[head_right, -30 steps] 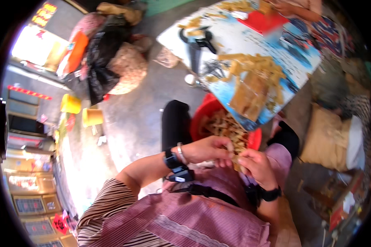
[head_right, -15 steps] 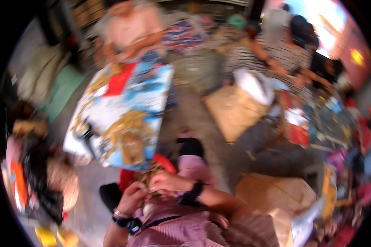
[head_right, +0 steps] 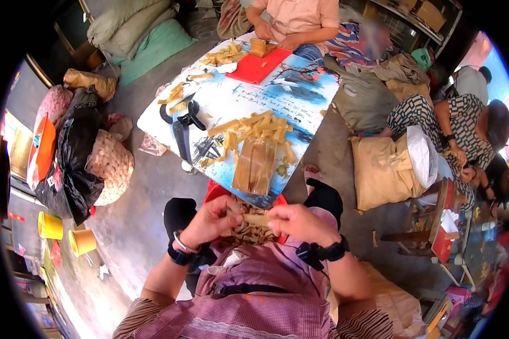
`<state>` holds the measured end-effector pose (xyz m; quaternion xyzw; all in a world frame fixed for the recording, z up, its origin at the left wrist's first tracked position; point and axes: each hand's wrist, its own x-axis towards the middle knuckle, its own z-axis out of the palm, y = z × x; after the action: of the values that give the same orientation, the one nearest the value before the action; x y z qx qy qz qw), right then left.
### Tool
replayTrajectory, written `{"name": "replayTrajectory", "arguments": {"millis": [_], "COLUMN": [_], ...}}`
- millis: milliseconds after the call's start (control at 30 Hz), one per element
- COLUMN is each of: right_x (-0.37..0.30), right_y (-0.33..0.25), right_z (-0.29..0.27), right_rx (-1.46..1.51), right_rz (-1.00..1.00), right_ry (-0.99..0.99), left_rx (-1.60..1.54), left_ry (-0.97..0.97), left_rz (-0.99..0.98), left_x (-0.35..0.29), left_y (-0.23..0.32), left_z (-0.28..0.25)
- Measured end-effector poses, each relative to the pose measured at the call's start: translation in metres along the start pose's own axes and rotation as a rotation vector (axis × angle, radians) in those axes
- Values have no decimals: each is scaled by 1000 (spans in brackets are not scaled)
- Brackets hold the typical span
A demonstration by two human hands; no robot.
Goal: The person peels thin strips from pieces of plant material by hand and places the processed fibers into a red bowl held in their lap.
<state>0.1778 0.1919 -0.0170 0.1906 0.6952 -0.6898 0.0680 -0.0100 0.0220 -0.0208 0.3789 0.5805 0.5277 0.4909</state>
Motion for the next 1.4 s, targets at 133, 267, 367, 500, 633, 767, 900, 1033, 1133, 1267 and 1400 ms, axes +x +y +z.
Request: {"name": "replayTrajectory", "arguments": {"millis": [133,267,367,500,633,767,900,1033,1133,1267,1400], "right_x": [19,45,67,75,32,14,16,12,2,-5,-8], "right_y": [-29,-35,-21,-2,-9,14,18,41,37,1,0], "right_z": [-11,-16,-22,-21,-3,22,54,35,35,50,55], "right_rx": [-145,-47,-60,-269,-113,215,463,189,300,256,52], "right_rz": [-61,-114,-86,-14,68,34,22,167,186,160,-132], "right_ry": [321,424,479,601,447,201,83,-123,-72,-84,49], "left_rx": [262,296,455,706,526,928,1119,1138,1094,1063,596], "left_ry": [196,381,403,512,358,467,232,494,430,241,240], "left_rz": [195,362,353,224,130,554,762,563,543,577,199], "left_x": [33,64,75,75,24,-5,-9,-12,-17,-26,-30], "left_y": [4,3,2,-15,-6,-12,-22,-25,-36,-41,-39], "left_z": [-11,-17,-24,-19,-17,13,20,-6,-2,20,22]}}
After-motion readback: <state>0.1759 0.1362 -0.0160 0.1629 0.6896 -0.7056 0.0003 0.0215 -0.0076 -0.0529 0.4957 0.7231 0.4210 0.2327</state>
